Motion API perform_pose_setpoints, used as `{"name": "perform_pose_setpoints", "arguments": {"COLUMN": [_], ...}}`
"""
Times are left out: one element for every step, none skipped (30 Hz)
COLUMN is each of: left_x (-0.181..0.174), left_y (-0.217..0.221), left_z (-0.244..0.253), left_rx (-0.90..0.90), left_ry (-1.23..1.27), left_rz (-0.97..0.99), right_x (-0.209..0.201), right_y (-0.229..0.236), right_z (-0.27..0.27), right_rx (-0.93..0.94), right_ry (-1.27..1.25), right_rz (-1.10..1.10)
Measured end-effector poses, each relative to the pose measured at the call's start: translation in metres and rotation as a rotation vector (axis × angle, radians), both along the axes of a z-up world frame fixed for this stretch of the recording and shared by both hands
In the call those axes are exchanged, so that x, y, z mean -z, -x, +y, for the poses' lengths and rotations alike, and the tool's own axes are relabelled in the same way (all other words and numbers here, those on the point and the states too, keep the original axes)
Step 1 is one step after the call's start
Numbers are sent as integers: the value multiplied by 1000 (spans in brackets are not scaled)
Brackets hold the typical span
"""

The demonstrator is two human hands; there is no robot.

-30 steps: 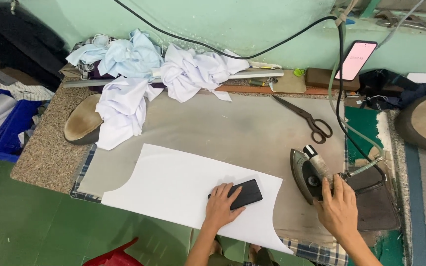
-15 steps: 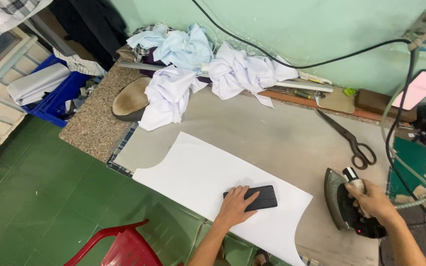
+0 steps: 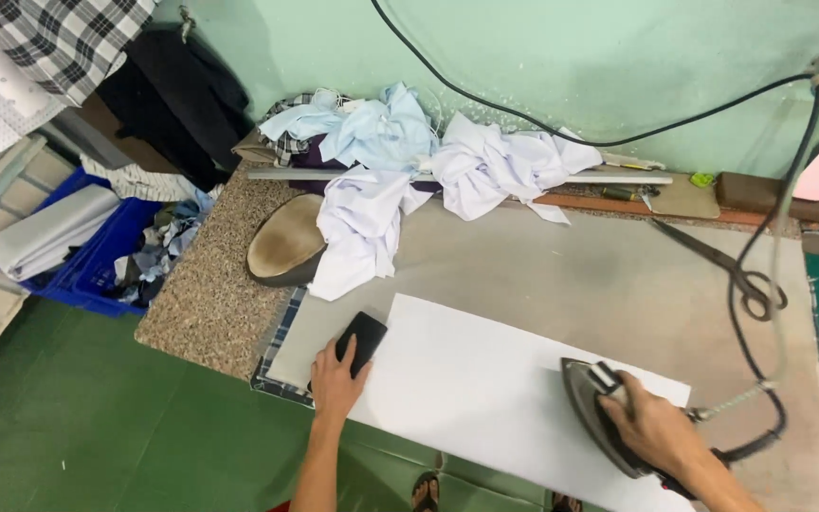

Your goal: The person irons a white fabric piece on a table using a steam iron and a black rectangular pressing tool. They repeatedly smooth the fabric, lift and reposition it, and use the tool to press down sections while ironing.

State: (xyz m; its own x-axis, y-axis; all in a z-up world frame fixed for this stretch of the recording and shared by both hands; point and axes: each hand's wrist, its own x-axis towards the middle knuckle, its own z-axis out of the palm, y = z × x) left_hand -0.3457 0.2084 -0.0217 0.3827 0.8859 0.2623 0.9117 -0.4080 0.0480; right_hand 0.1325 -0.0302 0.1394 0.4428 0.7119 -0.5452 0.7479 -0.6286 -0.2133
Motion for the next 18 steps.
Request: {"name": "perform_pose_setpoints", "arguments": {"left_x": [0, 0, 0, 1, 2, 2, 1, 1, 1, -3, -6, -7, -9, -9, -10, -12, -14, -16], "left_y": [15, 27, 39, 47, 54, 61, 64, 67, 69, 68, 67, 65, 65, 65, 64, 65, 65, 63], "left_z": [10, 22, 35, 40, 45, 50, 53, 53, 54, 54, 55, 51, 52, 52, 52, 51, 50, 51], "left_rx": [21, -11, -44, -34, -55, -76, -67, -84, -102, -98, -97, -102, -104, -117, -129, -137, -138, -139], "left_ry": [4, -45, -93, -86, -112, -137, -130, -100, -70, -56, -95, -129, -109, -94, -79, -61, -57, -57], "left_rz": [1, -22, -46, -48, -79, -110, -111, -127, -143, -140, -146, -152, -149, -123, -97, -96, -83, -75], "right_x": [12, 22, 32, 27, 23, 19, 24, 30, 37, 38, 40, 43, 44, 46, 47, 53, 58, 63], "right_y": [29, 56, 81, 108, 135, 161, 180, 198, 215, 226, 237, 246, 250, 252, 254, 253, 251, 247], "right_z": [8, 22, 35, 50, 65, 81, 91, 99, 109, 118, 128, 136, 147, 159, 172, 183, 192, 204], "right_rx": [21, -83, -186, -176, -274, -372, -362, -458, -553, -547, -602, -662, -662, -711, -762, -769, -814, -858], "right_ry": [4, -20, -46, -40, 30, 98, 105, 78, 50, 63, 42, 27, 46, 28, 9, 27, -49, -128], "right_rz": [1, 15, 29, 27, 77, 129, 129, 145, 161, 167, 135, 106, 114, 62, 12, 19, -31, -86]}}
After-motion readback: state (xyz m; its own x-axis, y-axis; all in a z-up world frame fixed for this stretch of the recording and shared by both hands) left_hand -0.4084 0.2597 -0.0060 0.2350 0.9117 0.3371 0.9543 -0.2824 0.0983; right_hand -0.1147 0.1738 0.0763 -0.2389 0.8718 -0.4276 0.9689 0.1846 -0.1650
